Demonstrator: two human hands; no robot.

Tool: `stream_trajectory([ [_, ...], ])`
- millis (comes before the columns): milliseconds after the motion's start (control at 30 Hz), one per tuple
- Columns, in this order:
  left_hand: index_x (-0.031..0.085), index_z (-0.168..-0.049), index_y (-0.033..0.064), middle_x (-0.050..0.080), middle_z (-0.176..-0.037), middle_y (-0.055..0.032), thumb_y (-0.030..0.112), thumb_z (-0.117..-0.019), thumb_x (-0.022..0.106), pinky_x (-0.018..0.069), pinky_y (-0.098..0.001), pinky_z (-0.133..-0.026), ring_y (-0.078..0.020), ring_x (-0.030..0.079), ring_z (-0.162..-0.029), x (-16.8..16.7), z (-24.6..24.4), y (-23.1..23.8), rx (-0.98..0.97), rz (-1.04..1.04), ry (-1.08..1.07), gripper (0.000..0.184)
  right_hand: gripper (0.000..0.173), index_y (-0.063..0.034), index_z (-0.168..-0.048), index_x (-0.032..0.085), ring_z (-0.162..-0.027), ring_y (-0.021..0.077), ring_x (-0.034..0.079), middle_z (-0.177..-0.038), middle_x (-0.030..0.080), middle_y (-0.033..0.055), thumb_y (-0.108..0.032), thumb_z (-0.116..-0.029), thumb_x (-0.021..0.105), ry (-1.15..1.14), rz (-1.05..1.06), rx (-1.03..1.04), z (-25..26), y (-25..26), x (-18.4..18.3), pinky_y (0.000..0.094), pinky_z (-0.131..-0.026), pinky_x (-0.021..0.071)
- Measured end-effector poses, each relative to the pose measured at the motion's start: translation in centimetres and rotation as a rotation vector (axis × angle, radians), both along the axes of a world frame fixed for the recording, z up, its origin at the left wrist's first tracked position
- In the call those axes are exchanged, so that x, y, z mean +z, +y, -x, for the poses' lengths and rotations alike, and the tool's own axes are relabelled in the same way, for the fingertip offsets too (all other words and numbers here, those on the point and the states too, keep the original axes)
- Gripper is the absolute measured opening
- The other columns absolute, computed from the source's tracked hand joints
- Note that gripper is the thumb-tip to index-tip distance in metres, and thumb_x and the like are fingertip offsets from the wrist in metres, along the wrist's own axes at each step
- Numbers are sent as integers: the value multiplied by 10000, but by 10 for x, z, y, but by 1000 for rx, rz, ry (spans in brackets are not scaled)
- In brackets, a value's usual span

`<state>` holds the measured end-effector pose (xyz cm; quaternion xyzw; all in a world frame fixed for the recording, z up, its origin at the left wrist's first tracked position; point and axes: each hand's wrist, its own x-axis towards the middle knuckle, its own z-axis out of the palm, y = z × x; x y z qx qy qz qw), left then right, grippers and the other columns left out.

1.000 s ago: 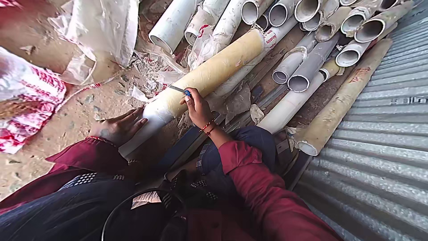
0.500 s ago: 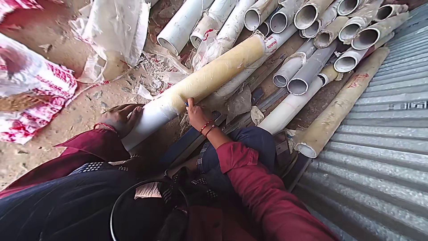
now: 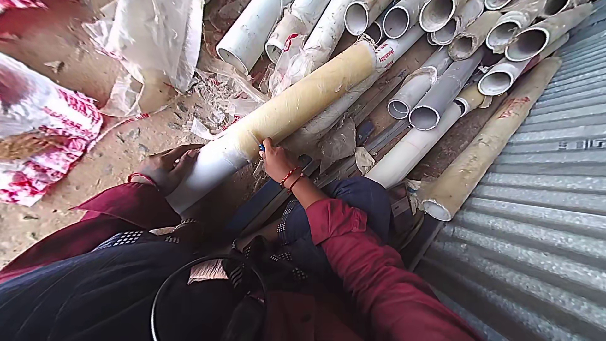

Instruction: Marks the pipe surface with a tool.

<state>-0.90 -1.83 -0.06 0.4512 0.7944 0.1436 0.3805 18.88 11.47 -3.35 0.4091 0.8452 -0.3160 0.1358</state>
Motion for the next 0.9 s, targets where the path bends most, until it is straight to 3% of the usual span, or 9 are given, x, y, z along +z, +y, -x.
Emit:
stream_trajectory([
  [67, 556, -1435, -19, 592, -1347, -362, 113, -1124, 380, 371, -698, -1059, -582, 565, -1240, -1, -1, -1, -10, -43, -5, 381, 314, 30, -1318, 564, -950, 410, 726, -970, 721, 242, -181, -1106, 470, 133, 3, -27, -2, -2, 20, 551, -813, 550],
  [133, 549, -1435, -41, 578, -1383, -347, 73, -1113, 393, 368, -669, -1085, -564, 552, -1274, -3, -1, -2, -20, -104, -14, 376, 214, 82, -1136, 659, -752, 382, 741, -810, 718, 222, -87, -1027, 585, 497, -273, -80, -3, -10, 13, 504, -643, 573],
  [200, 550, -1430, -53, 570, -1404, -334, 47, -1100, 405, 372, -648, -1101, -546, 544, -1297, -5, -1, -2, -27, -155, -22, 374, 212, 95, -1139, 676, -754, 334, 740, -861, 725, 210, -34, -978, 627, 701, -499, -113, 0, -8, -5, 442, -654, 605],
  [300, 554, -1438, -33, 572, -1412, -320, 47, -1102, 406, 365, -647, -1108, -534, 539, -1311, -4, -2, -3, -18, -141, -23, 375, 320, 69, -1311, 619, -850, 367, 744, -964, 729, 235, -20, -1005, 587, 514, -460, -155, -1, -6, -14, 477, -745, 606],
  [400, 540, -1460, -6, 586, -1381, -336, 86, -1117, 385, 364, -683, -1084, -557, 549, -1286, -1, -2, -1, -24, -73, -5, 388, 393, 9, -1441, 511, -784, 393, 735, -884, 721, 226, -60, -1054, 526, 321, -303, -186, -2, -2, -12, 523, -699, 585],
  [533, 550, -1448, -13, 621, -1287, -374, 84, -1117, 387, 386, -708, -1029, -597, 583, -1201, -3, -2, -1, -23, -87, 7, 382, 288, 85, -1260, 590, -618, 328, 707, -753, 695, 183, -38, -999, 593, 621, -439, -150, -3, -6, -3, 454, -541, 561],
  [600, 545, -1447, -27, 619, -1280, -386, 73, -1114, 383, 386, -715, -1027, -612, 582, -1192, -3, -1, -3, -37, -101, 0, 383, 221, 132, -1150, 611, -689, 313, 730, -833, 721, 200, 42, -949, 608, 864, -425, -114, -2, -9, 9, 413, -584, 585],
  [700, 545, -1447, -24, 618, -1278, -387, 77, -1116, 382, 389, -716, -1021, -611, 584, -1186, -4, 0, -2, -43, -97, -2, 383, 223, 128, -1109, 691, -972, 381, 728, -1074, 735, 260, 77, -911, 604, 1060, -356, 2, -1, -5, 6, 423, -852, 597],
  [900, 539, -1458, -7, 622, -1270, -384, 86, -1117, 384, 394, -715, -1013, -604, 590, -1177, -4, 1, -2, -34, -75, -10, 385, 203, 54, -1154, 693, -960, 391, 716, -1022, 706, 247, -10, -965, 656, 594, -281, 10, -3, -5, -7, 477, -794, 596],
])
